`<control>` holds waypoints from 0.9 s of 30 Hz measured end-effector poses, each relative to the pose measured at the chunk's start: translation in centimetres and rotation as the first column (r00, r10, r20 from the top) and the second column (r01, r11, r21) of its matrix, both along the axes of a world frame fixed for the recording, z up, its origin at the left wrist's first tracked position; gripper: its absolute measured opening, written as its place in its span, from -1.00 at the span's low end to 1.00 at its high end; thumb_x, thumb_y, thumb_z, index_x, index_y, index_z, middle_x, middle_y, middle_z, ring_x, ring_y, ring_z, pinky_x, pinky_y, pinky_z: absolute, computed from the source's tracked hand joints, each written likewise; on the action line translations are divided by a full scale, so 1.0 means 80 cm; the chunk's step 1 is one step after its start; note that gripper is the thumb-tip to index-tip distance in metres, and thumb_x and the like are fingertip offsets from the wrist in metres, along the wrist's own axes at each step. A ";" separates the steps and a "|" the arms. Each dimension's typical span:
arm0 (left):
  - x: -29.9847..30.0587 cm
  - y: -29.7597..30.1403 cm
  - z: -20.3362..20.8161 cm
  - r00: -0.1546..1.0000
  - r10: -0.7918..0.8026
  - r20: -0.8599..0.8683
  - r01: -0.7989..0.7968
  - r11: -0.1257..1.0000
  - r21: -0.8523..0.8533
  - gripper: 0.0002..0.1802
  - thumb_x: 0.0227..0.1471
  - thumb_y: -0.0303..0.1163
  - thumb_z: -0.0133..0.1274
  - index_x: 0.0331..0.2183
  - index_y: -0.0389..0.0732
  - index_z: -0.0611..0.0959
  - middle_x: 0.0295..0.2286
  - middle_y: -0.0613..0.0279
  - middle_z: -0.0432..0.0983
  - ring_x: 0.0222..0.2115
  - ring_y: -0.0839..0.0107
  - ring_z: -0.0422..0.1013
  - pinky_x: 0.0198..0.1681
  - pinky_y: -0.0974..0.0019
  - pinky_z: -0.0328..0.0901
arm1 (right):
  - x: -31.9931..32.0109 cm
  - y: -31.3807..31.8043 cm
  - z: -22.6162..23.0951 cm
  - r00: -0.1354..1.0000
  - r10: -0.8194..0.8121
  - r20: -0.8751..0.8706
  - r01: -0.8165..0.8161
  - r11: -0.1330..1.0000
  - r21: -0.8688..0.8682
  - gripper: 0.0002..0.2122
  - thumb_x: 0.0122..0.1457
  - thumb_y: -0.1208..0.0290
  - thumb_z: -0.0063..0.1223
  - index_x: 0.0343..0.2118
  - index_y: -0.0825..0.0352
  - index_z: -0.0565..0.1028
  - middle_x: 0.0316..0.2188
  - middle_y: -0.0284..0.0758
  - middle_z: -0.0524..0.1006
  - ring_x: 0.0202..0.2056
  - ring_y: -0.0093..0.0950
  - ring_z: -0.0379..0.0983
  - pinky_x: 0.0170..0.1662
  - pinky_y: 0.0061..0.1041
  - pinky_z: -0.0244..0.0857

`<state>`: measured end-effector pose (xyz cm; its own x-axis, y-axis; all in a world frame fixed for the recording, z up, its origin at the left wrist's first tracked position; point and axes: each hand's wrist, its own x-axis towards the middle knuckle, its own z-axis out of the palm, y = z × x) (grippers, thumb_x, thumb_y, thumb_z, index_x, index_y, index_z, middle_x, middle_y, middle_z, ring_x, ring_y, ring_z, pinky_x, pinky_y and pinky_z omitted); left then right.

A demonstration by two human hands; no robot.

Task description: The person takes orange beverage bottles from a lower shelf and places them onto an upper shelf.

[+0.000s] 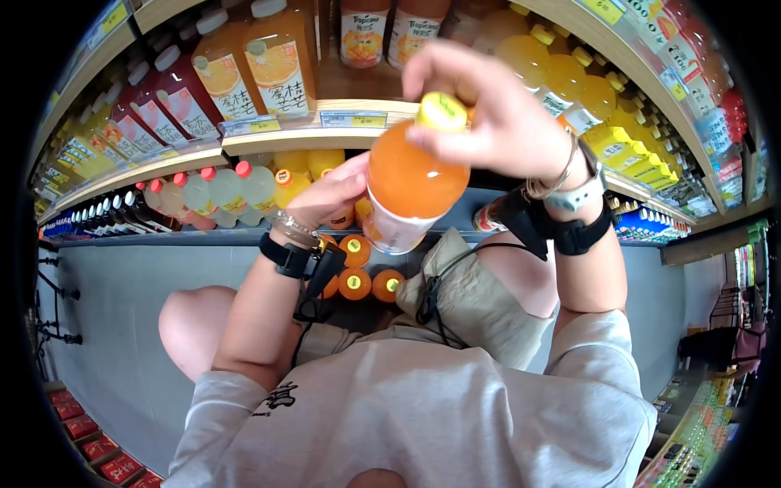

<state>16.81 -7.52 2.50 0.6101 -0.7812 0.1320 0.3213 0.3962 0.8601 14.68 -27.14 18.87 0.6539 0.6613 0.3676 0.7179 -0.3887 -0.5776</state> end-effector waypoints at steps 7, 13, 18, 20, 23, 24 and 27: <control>-0.025 -0.006 0.071 0.954 0.128 0.270 -0.112 0.991 -0.073 -0.06 -0.34 -0.27 0.35 0.06 -0.28 0.23 -0.06 0.17 0.36 -0.04 0.40 0.30 0.04 0.33 0.20 | 0.021 0.031 0.038 0.978 -0.127 -0.164 0.191 0.861 0.471 -0.84 0.07 0.52 0.06 -0.36 0.28 0.30 -0.52 -0.53 0.39 -0.48 -0.82 0.25 -0.41 -0.81 0.13; -0.042 -0.019 0.066 0.999 0.012 0.044 0.003 0.948 -0.319 -0.13 -0.22 -0.12 0.21 0.07 -0.31 0.24 -0.08 0.10 0.37 -0.06 0.35 0.34 0.01 0.30 0.23 | 0.014 0.049 0.065 0.885 -0.335 -0.324 0.421 0.873 0.247 -0.84 0.11 0.37 0.10 -0.36 0.31 0.39 -0.51 -0.50 0.44 -0.47 -0.76 0.31 -0.37 -0.78 0.20; -0.066 -0.031 0.066 0.976 -0.075 -0.205 -0.026 0.893 -0.448 0.37 -0.45 0.50 0.07 0.12 -0.43 0.10 -0.19 -0.17 0.39 -0.28 -0.01 0.44 -0.23 0.02 0.39 | 0.020 0.059 0.053 0.865 0.122 -0.486 0.155 0.857 0.491 -0.79 0.14 0.28 0.07 -0.35 0.33 0.42 -0.44 -0.48 0.44 -0.42 -0.75 0.35 -0.37 -0.72 0.25; -0.070 -0.030 0.071 0.912 -0.343 -0.225 0.123 0.753 -0.647 0.37 -0.43 0.52 0.02 0.09 -0.51 0.12 -0.30 -0.25 0.38 -0.33 -0.01 0.44 -0.26 0.06 0.39 | 0.020 0.060 0.041 0.837 0.193 -0.512 0.140 0.829 0.542 -0.77 0.17 0.23 0.02 -0.31 0.32 0.44 -0.44 -0.47 0.47 -0.41 -0.74 0.38 -0.35 -0.71 0.29; -0.073 -0.026 0.077 0.922 -0.304 -0.238 0.082 0.757 -0.648 0.39 -0.44 0.57 -0.05 0.08 -0.53 0.14 -0.35 -0.24 0.40 -0.36 0.02 0.44 -0.28 0.12 0.39 | 0.020 0.061 0.028 0.832 0.238 -0.500 0.145 0.779 0.611 -0.75 0.19 0.21 -0.02 -0.27 0.33 0.45 -0.42 -0.46 0.49 -0.40 -0.72 0.41 -0.32 -0.71 0.31; -0.073 -0.026 0.077 0.926 -0.280 -0.252 0.061 0.772 -0.632 0.40 -0.44 0.58 -0.07 0.07 -0.53 0.15 -0.36 -0.22 0.41 -0.37 0.04 0.44 -0.30 0.15 0.39 | 0.021 0.060 0.027 0.827 0.258 -0.499 0.126 0.780 0.613 -0.75 0.19 0.21 -0.02 -0.27 0.33 0.45 -0.42 -0.45 0.49 -0.39 -0.72 0.41 -0.32 -0.71 0.31; -0.073 -0.025 0.075 0.973 -0.114 -0.200 -0.007 0.855 -0.519 0.42 -0.46 0.62 -0.11 0.07 -0.53 0.16 -0.40 -0.17 0.43 -0.39 0.10 0.45 -0.34 0.21 0.39 | 0.020 0.062 0.027 0.823 0.279 -0.495 0.122 0.764 0.633 -0.76 0.19 0.23 -0.01 -0.26 0.33 0.44 -0.41 -0.45 0.50 -0.38 -0.72 0.42 -0.31 -0.71 0.31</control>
